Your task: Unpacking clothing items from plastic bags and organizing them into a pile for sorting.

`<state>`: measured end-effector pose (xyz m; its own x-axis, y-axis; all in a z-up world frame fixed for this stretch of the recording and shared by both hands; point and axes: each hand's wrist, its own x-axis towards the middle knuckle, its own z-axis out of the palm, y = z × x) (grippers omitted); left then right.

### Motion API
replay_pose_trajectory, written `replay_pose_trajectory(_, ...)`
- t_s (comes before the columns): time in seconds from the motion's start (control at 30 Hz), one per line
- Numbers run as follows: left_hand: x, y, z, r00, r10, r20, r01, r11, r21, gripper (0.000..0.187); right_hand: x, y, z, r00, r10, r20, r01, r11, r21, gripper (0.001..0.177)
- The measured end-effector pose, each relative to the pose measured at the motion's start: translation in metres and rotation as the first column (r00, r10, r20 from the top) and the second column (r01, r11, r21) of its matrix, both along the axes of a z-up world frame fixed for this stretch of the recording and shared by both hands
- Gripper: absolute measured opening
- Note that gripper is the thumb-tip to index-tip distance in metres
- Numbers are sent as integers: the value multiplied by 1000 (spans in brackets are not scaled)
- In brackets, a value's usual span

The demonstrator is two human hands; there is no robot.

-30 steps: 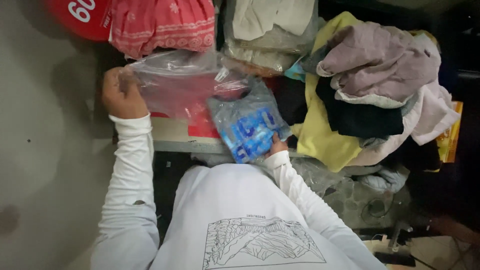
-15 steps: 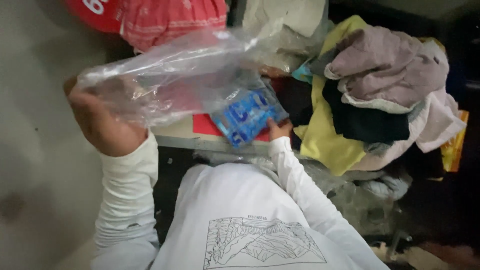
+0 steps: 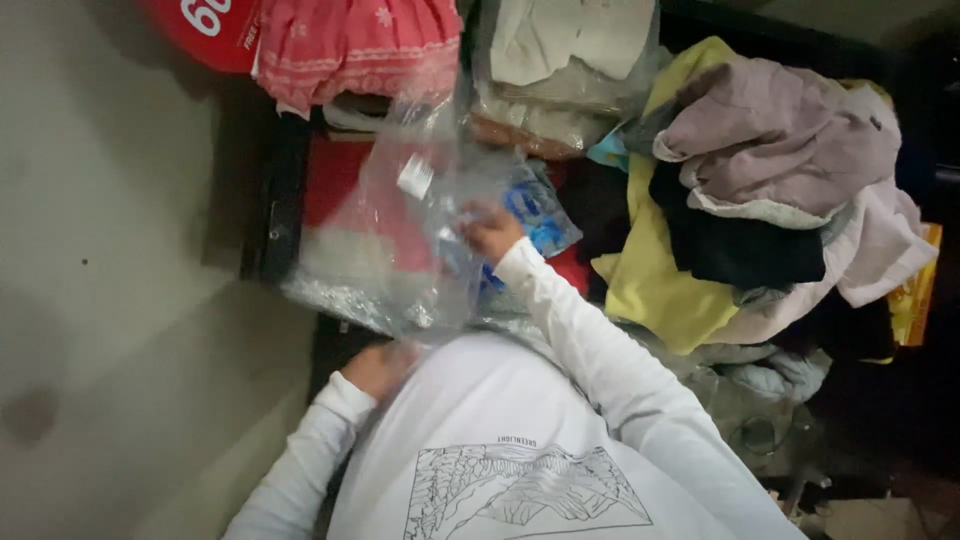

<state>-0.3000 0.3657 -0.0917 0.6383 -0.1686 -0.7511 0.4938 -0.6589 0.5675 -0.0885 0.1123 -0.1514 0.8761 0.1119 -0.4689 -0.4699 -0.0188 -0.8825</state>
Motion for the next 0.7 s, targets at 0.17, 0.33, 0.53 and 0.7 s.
replay_pose_trajectory(0.17, 42, -5, 80, 969, -196, 148, 207, 976, -64, 35, 17, 34, 24, 968, 195, -157, -206, 977, -61, 42)
replay_pose_trajectory(0.33, 119, -12, 66, 675, 101, 731, -54, 995, -87, 51, 11, 49, 49, 903, 408, 134, -309, 834, -457, 67)
replay_pose_trajectory(0.53, 157, 14, -9, 944, -227, 240, 89, 874, 477, 94, 17, -34, 58, 919, 220, 326, 105, 663, -741, 64)
replay_pose_trajectory(0.7, 181, 47, -115, 819, -224, 529, -138, 817, 560, 89, 10, -91, 31, 961, 266, -77, -199, 472, -859, 77)
